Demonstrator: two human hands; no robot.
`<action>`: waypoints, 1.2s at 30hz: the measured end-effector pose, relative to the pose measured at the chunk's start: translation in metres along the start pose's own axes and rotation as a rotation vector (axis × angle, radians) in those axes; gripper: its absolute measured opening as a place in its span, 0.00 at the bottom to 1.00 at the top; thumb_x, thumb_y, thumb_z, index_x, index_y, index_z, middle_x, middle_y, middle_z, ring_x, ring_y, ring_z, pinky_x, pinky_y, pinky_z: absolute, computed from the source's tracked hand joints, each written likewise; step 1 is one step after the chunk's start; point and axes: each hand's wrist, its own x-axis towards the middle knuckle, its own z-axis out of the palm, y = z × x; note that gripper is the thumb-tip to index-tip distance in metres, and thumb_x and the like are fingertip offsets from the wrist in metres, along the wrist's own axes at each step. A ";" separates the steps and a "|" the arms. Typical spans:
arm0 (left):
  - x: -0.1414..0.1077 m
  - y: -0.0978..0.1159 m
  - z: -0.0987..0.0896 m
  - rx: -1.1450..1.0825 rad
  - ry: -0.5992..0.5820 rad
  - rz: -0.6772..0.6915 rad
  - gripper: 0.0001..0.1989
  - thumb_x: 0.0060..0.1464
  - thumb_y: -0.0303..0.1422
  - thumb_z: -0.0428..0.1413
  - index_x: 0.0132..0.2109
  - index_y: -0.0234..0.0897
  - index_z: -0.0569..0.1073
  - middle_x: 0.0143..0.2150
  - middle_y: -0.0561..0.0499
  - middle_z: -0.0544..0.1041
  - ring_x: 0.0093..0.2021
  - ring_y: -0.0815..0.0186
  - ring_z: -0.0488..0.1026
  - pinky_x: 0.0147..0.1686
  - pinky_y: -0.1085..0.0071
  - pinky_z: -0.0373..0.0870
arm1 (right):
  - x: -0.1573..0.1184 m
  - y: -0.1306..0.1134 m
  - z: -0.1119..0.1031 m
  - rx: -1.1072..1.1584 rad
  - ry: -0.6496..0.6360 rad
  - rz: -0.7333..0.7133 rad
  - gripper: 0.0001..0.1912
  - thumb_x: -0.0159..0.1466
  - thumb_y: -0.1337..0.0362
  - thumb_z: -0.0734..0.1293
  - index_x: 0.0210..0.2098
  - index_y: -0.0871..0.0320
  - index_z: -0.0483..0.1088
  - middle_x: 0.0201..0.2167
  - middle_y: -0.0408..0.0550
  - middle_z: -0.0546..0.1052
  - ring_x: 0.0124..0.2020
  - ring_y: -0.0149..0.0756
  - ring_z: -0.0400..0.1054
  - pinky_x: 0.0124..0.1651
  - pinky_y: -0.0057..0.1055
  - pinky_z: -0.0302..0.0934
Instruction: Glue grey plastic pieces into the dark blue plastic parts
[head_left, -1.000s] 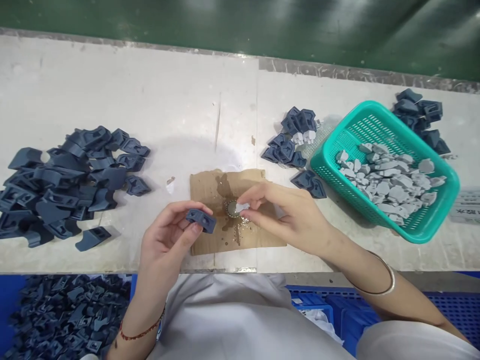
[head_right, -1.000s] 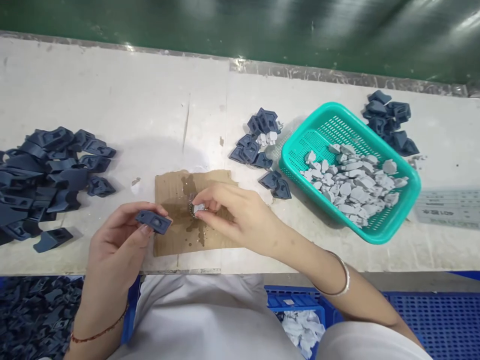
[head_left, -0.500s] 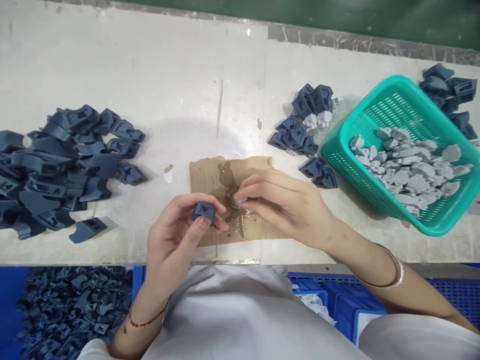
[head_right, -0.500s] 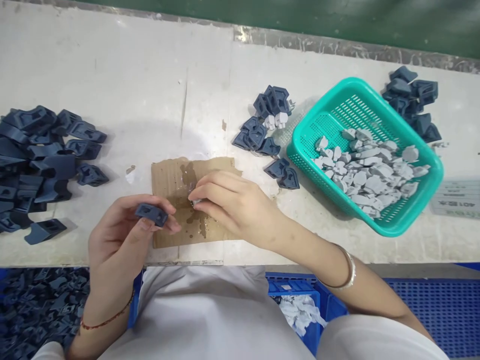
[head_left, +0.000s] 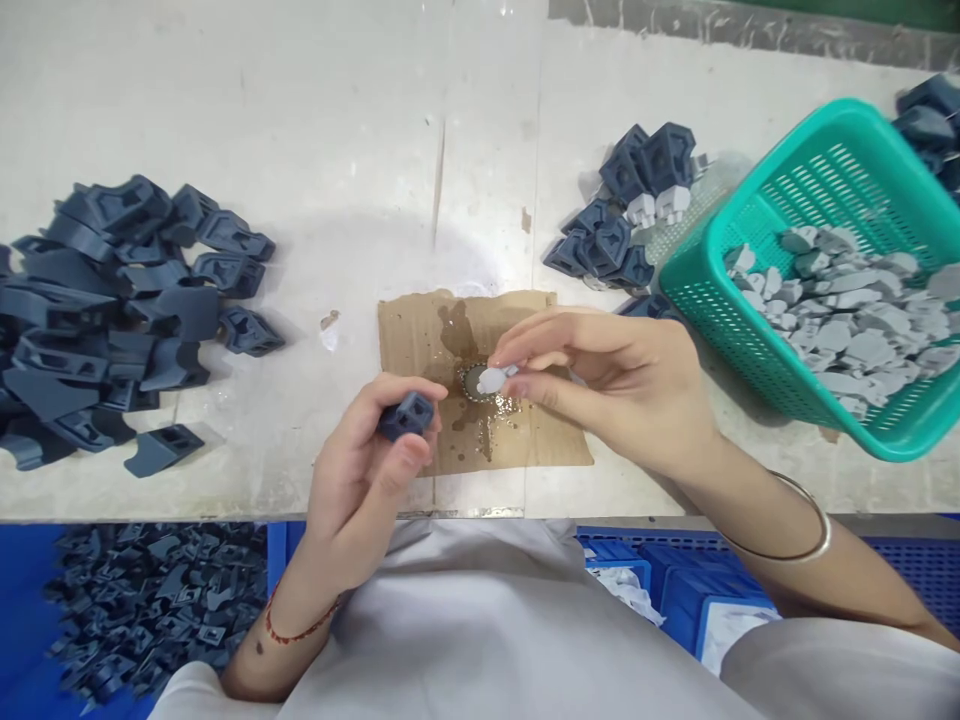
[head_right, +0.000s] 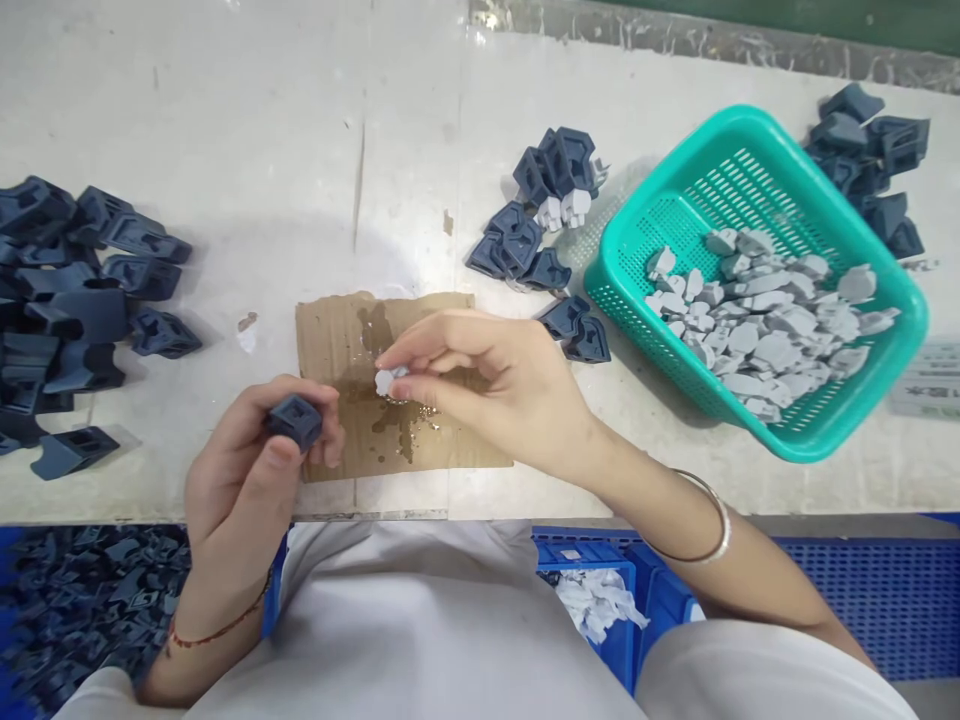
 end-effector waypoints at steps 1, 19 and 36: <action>-0.001 -0.001 0.000 0.039 0.003 0.012 0.09 0.67 0.34 0.58 0.53 0.43 0.76 0.39 0.51 0.72 0.35 0.69 0.69 0.35 0.72 0.69 | 0.000 -0.001 0.000 0.066 0.013 0.054 0.04 0.63 0.68 0.76 0.37 0.53 0.81 0.36 0.42 0.84 0.37 0.33 0.79 0.40 0.29 0.77; 0.010 0.003 0.002 0.657 -0.196 0.362 0.01 0.66 0.30 0.54 0.42 0.40 0.69 0.31 0.51 0.70 0.32 0.61 0.63 0.30 0.66 0.62 | -0.005 -0.009 0.004 0.138 -0.102 -0.021 0.06 0.62 0.70 0.77 0.37 0.53 0.81 0.37 0.43 0.84 0.40 0.35 0.80 0.39 0.30 0.77; 0.010 0.003 0.003 0.681 -0.211 0.364 0.02 0.67 0.31 0.53 0.42 0.41 0.68 0.31 0.52 0.70 0.31 0.62 0.63 0.29 0.66 0.62 | -0.007 -0.010 0.006 0.048 -0.122 -0.037 0.07 0.64 0.71 0.75 0.36 0.51 0.80 0.37 0.41 0.83 0.38 0.33 0.79 0.40 0.30 0.77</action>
